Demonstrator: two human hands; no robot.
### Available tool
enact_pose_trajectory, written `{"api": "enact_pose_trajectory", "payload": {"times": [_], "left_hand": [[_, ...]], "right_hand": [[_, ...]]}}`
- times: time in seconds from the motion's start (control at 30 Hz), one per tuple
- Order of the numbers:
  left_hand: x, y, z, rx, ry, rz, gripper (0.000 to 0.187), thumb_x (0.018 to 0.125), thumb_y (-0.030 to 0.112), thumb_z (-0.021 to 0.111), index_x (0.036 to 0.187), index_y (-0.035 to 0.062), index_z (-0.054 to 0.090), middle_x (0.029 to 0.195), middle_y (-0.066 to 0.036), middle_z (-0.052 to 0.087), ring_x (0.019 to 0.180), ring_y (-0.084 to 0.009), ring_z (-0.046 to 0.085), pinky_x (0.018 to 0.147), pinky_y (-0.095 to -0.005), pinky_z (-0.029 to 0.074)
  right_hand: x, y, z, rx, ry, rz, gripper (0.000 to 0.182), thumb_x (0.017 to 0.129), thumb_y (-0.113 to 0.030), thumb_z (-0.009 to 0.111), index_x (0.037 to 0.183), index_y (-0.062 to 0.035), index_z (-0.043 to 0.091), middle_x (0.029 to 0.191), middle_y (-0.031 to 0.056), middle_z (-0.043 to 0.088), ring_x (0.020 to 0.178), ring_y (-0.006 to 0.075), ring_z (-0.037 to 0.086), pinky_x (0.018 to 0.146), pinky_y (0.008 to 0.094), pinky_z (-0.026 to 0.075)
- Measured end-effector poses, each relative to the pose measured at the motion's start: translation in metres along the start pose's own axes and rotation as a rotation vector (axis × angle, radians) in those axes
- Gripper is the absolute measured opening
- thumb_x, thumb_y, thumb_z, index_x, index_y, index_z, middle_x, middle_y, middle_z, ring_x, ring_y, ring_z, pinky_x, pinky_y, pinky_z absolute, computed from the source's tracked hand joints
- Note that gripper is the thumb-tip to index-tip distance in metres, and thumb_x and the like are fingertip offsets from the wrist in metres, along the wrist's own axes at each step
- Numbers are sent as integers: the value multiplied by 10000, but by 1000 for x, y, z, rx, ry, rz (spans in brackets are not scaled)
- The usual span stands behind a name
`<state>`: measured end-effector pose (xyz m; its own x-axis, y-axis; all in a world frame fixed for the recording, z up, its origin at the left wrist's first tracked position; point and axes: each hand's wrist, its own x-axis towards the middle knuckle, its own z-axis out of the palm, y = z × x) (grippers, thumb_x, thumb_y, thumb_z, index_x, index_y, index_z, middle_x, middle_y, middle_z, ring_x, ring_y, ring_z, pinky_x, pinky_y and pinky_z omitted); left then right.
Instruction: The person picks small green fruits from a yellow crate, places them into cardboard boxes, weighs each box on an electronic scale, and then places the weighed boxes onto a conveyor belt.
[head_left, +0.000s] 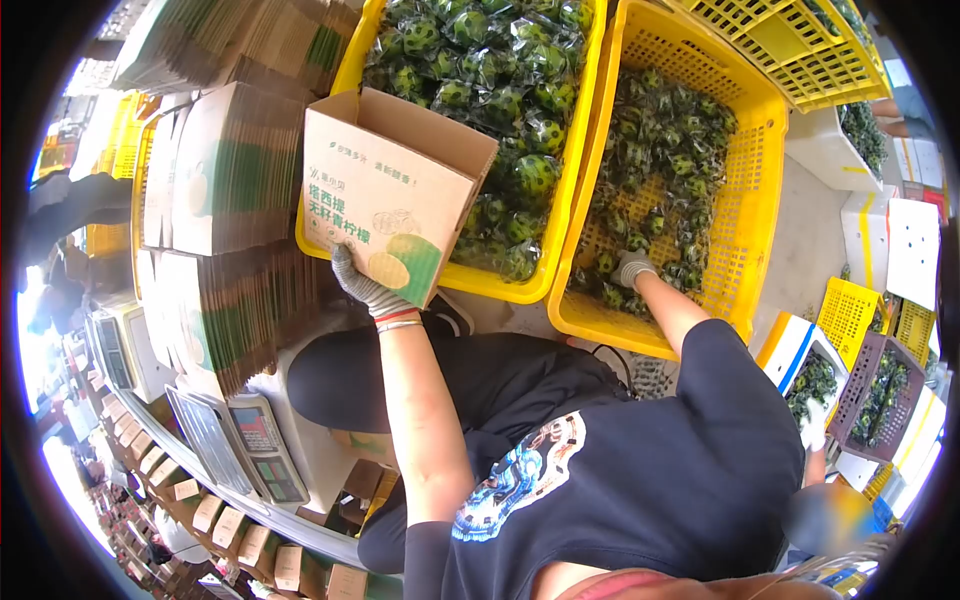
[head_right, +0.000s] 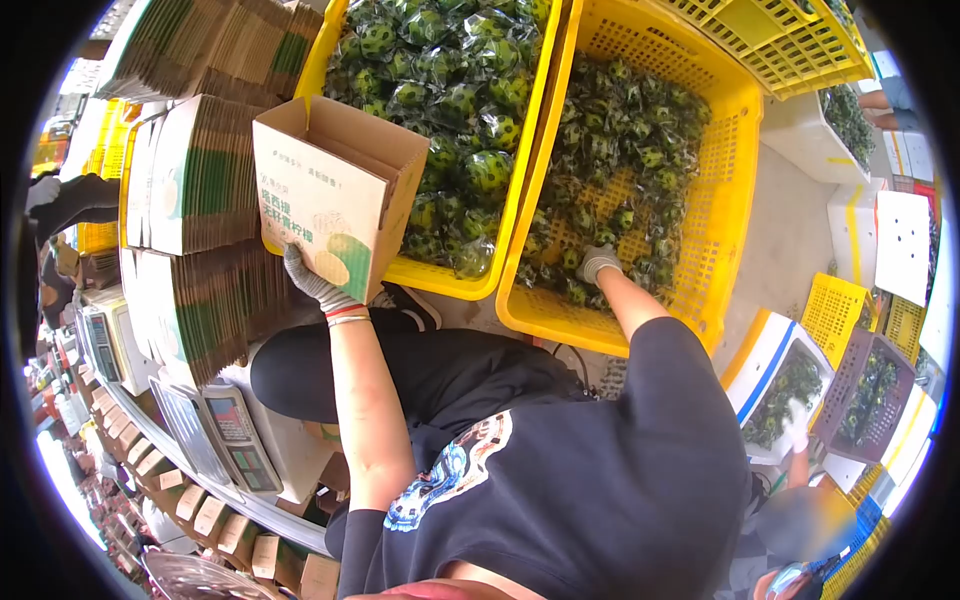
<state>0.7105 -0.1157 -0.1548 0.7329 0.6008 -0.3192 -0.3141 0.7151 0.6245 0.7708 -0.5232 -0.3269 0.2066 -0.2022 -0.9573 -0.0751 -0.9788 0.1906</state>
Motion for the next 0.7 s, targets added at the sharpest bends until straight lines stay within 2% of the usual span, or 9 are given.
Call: {"api": "enact_pose_trajectory", "payload": {"times": [0.07, 0.17, 0.27, 0.37, 0.5, 0.53, 0.6, 0.63, 0.7], "left_hand": [[-2, 1, -3, 32, -15, -24, 757, 709, 384, 643, 1304, -3, 380, 1234, -184, 495, 1114, -339, 496, 958, -473, 412], [-13, 5, 10, -27, -123, -126, 755, 706, 379, 643, 1302, -3, 380, 1240, -186, 492, 1119, -338, 495, 952, -465, 417], [-12, -1, 3, 18, -155, -165, 752, 700, 372, 653, 1293, -7, 390, 1220, -192, 506, 1106, -335, 507, 946, -452, 422], [-8, -8, 0, 17, -190, -213, 733, 699, 343, 664, 1284, -11, 400, 1196, -192, 521, 1094, -331, 517, 948, -451, 423], [-3, -17, -5, -2, -215, -243, 715, 703, 304, 671, 1281, -19, 401, 1192, -184, 525, 1096, -324, 519, 947, -445, 430], [-3, -17, -5, 10, -220, -237, 713, 703, 294, 674, 1281, -22, 401, 1191, -182, 526, 1097, -323, 520, 946, -443, 433], [-5, -16, 0, 65, -229, -244, 698, 708, 277, 673, 1276, -30, 407, 1183, -184, 532, 1087, -324, 528, 945, -442, 436], [-6, -16, 2, 87, -233, -243, 691, 710, 268, 672, 1274, -34, 411, 1179, -185, 535, 1082, -324, 532, 944, -441, 438], [-6, -19, 1, 96, -240, -288, 661, 708, 244, 675, 1251, -48, 435, 1155, -193, 552, 1051, -328, 552, 934, -446, 447]], "right_hand": [[-22, -1, -1, 81, 22, 1, 890, 799, -541, 581, 1468, -146, 147, 1514, 205, -12, 1351, 383, 228, 1003, 462, 390], [67, 5, 26, 172, 110, 38, 862, 802, -504, 587, 1465, -141, 173, 1507, 211, 43, 1340, 389, 244, 1003, 475, 385], [29, -4, 9, 174, 56, 4, 832, 808, -471, 599, 1459, -127, 210, 1477, 226, 162, 1320, 377, 287, 987, 482, 394], [55, 13, 8, 275, -13, -113, 778, 808, -404, 624, 1436, -99, 282, 1402, 239, 330, 1247, 365, 398, 962, 461, 420], [37, 34, 3, 837, -4, -262, 758, 793, -168, 698, 1421, -38, 294, 1359, 196, 438, 1087, 270, 556, 858, 343, 490], [12, 36, -6, 783, 111, -301, 721, 755, -139, 713, 1372, 4, 369, 1209, 213, 559, 1003, 248, 583, 849, 357, 489], [-12, 41, -24, 1034, 196, -467, 452, 685, -72, 729, 1104, 12, 581, 934, 122, 658, 864, 238, 617, 806, 348, 506], [-44, 42, -37, 1217, 253, -657, 440, 687, -42, 718, 1107, -26, 587, 956, 111, 652, 889, 231, 621, 835, 361, 506], [-113, 40, -66, 1518, 314, -998, 602, 673, -13, 720, 1235, -88, 519, 1062, 112, 629, 912, 223, 626, 849, 367, 515]]}}
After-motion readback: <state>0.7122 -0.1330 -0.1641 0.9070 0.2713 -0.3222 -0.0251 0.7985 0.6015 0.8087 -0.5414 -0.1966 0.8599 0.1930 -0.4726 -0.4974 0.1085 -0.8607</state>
